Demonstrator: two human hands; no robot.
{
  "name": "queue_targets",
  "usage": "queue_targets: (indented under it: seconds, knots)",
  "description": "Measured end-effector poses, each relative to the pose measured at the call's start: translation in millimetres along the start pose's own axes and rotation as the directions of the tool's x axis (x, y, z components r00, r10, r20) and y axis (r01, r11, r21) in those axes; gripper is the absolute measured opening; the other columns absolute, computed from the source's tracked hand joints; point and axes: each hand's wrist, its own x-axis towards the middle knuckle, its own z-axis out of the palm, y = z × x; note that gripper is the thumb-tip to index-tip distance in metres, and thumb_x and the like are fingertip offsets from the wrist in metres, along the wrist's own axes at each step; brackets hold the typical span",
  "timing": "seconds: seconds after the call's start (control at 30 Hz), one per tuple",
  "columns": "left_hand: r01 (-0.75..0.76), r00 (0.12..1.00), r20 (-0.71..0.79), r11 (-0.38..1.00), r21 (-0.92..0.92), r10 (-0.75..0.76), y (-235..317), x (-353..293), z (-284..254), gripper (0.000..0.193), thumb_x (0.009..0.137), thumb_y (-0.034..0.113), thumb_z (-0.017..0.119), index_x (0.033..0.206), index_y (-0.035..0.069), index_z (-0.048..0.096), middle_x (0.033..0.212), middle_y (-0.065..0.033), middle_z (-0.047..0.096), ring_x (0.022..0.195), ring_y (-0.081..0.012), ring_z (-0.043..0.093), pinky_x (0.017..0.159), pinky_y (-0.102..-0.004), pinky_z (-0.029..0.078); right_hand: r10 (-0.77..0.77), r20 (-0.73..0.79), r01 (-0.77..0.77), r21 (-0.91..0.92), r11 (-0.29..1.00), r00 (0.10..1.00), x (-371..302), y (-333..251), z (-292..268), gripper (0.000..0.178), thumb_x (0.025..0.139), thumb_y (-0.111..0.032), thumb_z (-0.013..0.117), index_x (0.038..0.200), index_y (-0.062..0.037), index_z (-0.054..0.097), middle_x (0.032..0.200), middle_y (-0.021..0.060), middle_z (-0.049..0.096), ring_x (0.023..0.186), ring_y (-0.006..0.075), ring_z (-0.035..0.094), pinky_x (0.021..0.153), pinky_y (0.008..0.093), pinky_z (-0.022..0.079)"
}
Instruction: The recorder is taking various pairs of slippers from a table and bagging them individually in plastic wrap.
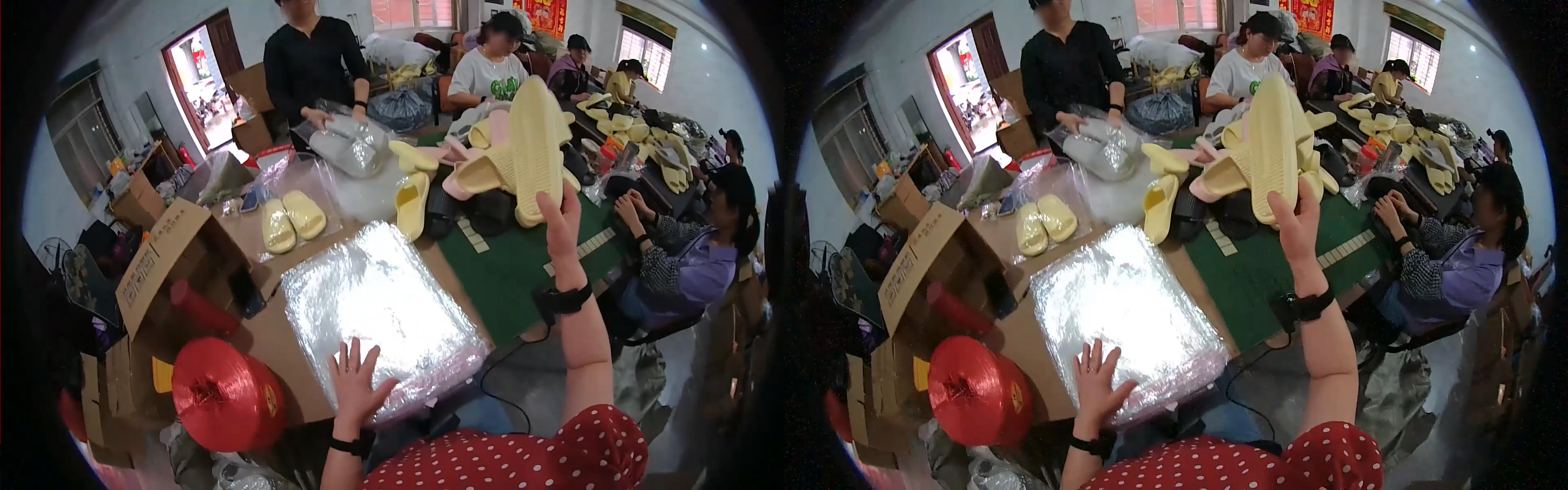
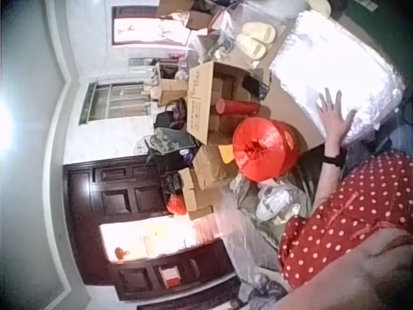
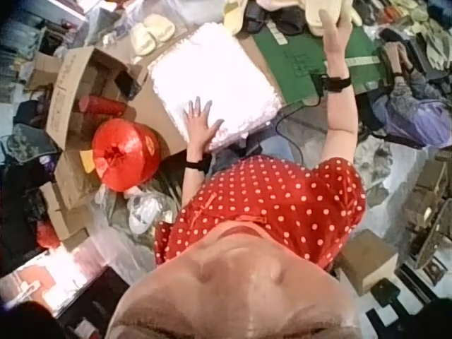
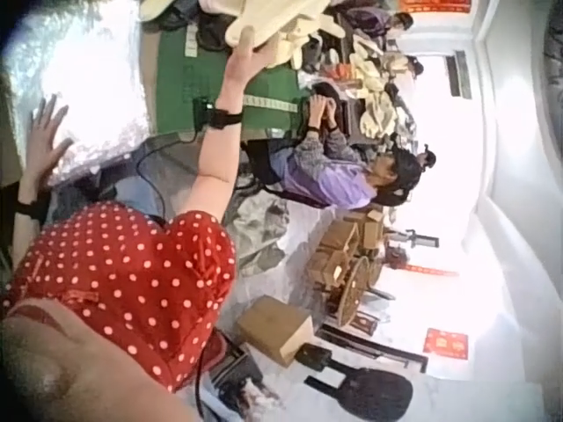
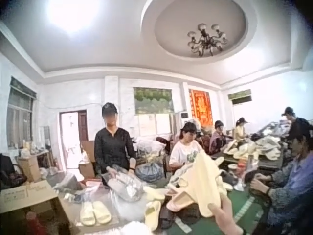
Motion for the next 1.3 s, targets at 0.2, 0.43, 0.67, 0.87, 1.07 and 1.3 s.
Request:
queue_targets:
  seconds: [0.2,0.43,0.67,0.87,1.07,1.3]
  knots:
    - [0.009,1.000,-0.005,1.000,-0.016,-0.009,4,1,-1,0.075,0.080,0.056,0.072,0.140,0.015,0.056,0.157,-0.0232,0.032,0.147,-0.0437,0.022,0.118,-0.0619,0.009,-0.094,0.097,0.120,-0.327,0.937,0.991,-18,-28,-4,0.024,0.083,-0.012,0.071,0.100,0.0023,0.061,0.084,0.0047,0.065,0.075,0.0084,0.058,0.066,0.0270,0.050]
    - [0.012,1.000,-0.002,1.000,-0.017,-0.012,3,-5,-1,0.075,0.079,0.055,0.073,0.139,0.015,0.056,0.158,-0.0226,0.031,0.148,-0.0435,0.022,0.118,-0.0614,0.008,-0.065,0.341,0.319,-0.774,0.547,0.938,-75,2,5,0.025,0.071,-0.022,0.072,0.080,-0.0052,0.056,0.071,0.0128,0.057,0.067,0.0352,0.058,0.060,0.0429,0.047]
    - [0.012,1.000,-0.003,1.000,-0.022,-0.012,-1,-5,3,0.077,0.080,0.060,0.068,0.140,0.014,0.055,0.158,-0.0217,0.031,0.147,-0.0427,0.023,0.119,-0.0592,0.006,0.293,0.593,0.380,-0.749,0.543,0.750,-166,51,27,0.029,0.074,-0.029,0.069,0.091,-0.0082,0.059,0.081,0.0114,0.062,0.082,0.0333,0.063,0.070,0.0466,0.051]
    - [0.005,1.000,-0.019,1.000,-0.005,-0.005,0,-3,2,0.075,0.081,0.060,0.068,0.140,0.015,0.056,0.157,-0.0217,0.032,0.147,-0.0427,0.024,0.119,-0.0597,0.007,0.262,0.528,0.340,-0.780,0.525,0.808,-186,64,49,0.031,0.076,-0.028,0.069,0.098,-0.0076,0.060,0.085,0.0103,0.063,0.082,0.0314,0.063,0.068,0.0459,0.052]
    - [-0.003,1.000,-0.014,1.000,0.006,0.003,-2,-3,4,0.075,0.080,0.058,0.068,0.139,0.014,0.056,0.157,-0.0215,0.032,0.147,-0.0426,0.024,0.119,-0.0591,0.007,0.250,0.434,0.301,-0.849,0.434,0.865,-175,68,54,0.028,0.073,-0.023,0.070,0.093,-0.0073,0.058,0.083,0.0112,0.061,0.081,0.0322,0.062,0.065,0.0459,0.052]
    - [0.012,1.000,-0.008,1.000,-0.006,-0.013,-1,-5,3,0.075,0.080,0.058,0.068,0.140,0.015,0.056,0.158,-0.0215,0.031,0.147,-0.0429,0.023,0.119,-0.0590,0.006,0.463,0.343,0.232,-0.931,0.281,0.817,-183,68,53,0.027,0.075,-0.022,0.069,0.094,-0.0069,0.058,0.086,0.0123,0.063,0.084,0.0332,0.064,0.067,0.0455,0.054]
